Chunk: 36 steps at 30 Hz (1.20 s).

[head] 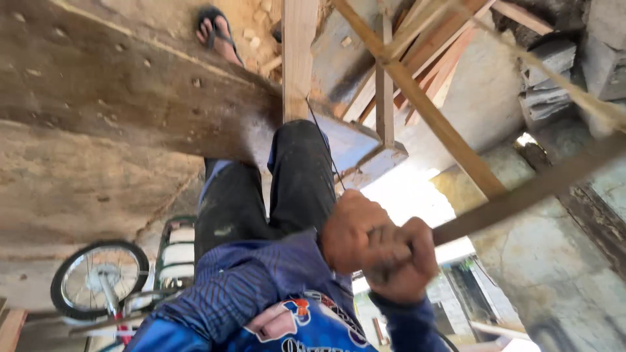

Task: The person picks up a piece of wood and places it on a wooden workbench. They then use a hand saw to cut the wood, holding it steady with one hand while sawing with the other. The person repeats this process with another piece of wood.

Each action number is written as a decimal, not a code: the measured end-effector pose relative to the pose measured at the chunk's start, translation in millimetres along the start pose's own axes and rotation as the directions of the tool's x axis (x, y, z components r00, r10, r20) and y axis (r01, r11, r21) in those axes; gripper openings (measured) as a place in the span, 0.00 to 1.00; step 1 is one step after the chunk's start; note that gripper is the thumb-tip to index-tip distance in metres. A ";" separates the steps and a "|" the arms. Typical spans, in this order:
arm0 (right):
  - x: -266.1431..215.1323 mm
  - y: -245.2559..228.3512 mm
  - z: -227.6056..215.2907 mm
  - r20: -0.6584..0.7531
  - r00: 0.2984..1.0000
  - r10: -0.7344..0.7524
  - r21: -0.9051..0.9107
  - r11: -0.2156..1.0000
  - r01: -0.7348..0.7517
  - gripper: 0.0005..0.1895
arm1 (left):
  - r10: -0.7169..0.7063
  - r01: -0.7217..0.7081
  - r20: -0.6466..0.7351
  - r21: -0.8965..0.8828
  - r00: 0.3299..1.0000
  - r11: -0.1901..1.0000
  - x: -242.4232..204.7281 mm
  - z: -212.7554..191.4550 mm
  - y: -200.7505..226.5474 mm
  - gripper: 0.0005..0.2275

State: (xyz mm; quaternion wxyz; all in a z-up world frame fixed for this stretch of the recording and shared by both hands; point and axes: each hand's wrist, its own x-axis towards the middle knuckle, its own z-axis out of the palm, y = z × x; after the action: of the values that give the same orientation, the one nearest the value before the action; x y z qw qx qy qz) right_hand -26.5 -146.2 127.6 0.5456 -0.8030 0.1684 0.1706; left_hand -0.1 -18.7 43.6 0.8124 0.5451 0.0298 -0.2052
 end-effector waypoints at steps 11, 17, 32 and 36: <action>42.4 64.4 17.8 0.146 0.656 0.741 0.711 0.382 -0.590 0.20 | -0.060 0.057 -0.043 -0.069 0.997 0.996 5.6 -21.8 -78.0 0.17; -4.8 14.3 -11.0 0.206 0.888 0.411 0.723 0.547 -0.421 0.19 | -0.035 0.031 -0.056 -0.058 0.998 0.998 -23.2 17.2 -24.2 0.14; 12.5 46.1 14.4 -0.186 0.859 0.478 0.082 0.878 -0.471 0.33 | -0.118 0.143 -0.173 0.144 0.978 0.979 -2.0 5.5 -14.9 0.15; -7.2 7.1 -16.1 -0.002 0.838 0.545 0.580 0.684 -0.444 0.41 | -0.188 0.201 -0.138 0.085 0.972 0.976 -8.2 17.0 39.6 0.17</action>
State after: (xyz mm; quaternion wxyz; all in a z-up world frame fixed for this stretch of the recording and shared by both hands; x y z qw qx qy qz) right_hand -34.7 -163.1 130.6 0.6715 -0.5437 0.4686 0.1842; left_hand 3.9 -18.7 87.3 0.7570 0.5908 0.1253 -0.2494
